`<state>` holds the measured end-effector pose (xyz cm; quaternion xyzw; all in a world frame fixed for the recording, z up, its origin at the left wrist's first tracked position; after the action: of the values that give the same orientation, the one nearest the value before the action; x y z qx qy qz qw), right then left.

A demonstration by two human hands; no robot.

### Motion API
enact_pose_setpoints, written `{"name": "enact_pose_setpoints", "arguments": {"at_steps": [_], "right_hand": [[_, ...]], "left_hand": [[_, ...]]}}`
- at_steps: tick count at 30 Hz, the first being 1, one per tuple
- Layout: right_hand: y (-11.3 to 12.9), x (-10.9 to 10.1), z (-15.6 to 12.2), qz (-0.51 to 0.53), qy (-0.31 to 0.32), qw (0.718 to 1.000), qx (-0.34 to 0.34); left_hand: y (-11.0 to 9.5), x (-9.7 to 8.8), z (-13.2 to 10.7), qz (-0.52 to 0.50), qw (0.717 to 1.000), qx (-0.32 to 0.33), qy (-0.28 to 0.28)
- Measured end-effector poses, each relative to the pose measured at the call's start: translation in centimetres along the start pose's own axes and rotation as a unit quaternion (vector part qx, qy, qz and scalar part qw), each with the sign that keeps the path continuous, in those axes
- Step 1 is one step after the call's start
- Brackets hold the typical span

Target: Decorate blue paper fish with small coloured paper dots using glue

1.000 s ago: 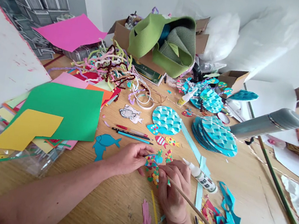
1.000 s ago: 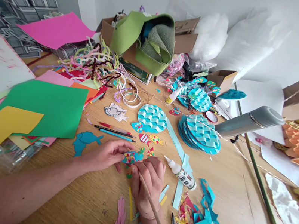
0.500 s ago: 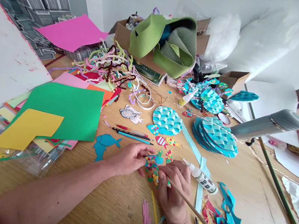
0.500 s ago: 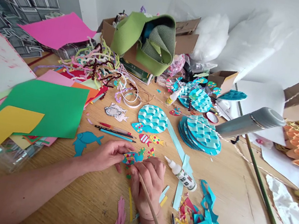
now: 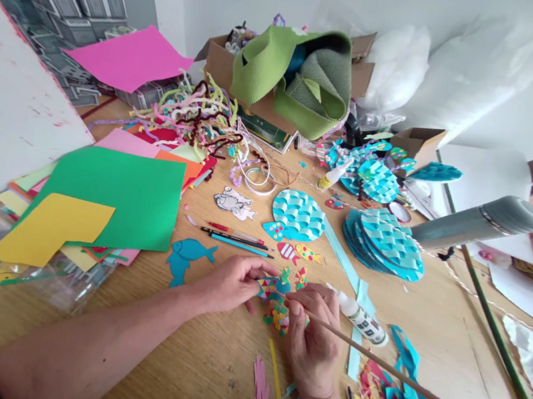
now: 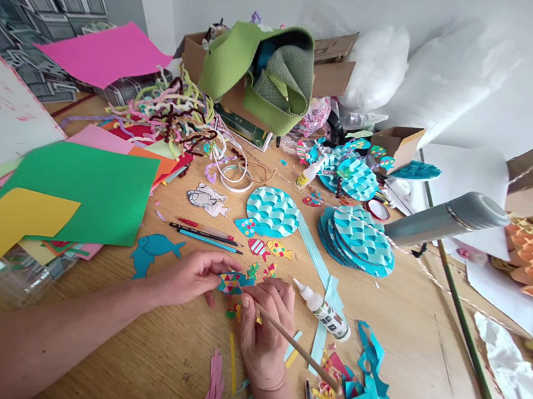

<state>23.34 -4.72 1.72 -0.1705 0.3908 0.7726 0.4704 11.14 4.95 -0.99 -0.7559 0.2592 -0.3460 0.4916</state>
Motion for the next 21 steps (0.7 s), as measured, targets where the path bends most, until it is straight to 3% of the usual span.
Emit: {"name": "enact_pose_setpoints", "arguments": {"at_steps": [21], "right_hand": [[-0.28, 0.00, -0.35, -0.009, -0.011, 1.000, 0.008]], "left_hand": [[0.58, -0.17, 0.33, -0.011, 1.000, -0.011, -0.020]]}}
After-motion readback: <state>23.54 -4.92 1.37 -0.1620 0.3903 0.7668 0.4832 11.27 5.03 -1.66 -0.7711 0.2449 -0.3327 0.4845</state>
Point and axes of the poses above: each hand's wrist, its own z-axis towards the middle knuckle, its own x-axis out of the palm, y = z × x, the point moved 3 cm from there along z, towards the middle knuckle, and after that the axes turned 4 degrees about -z, right-handed, at the moved point
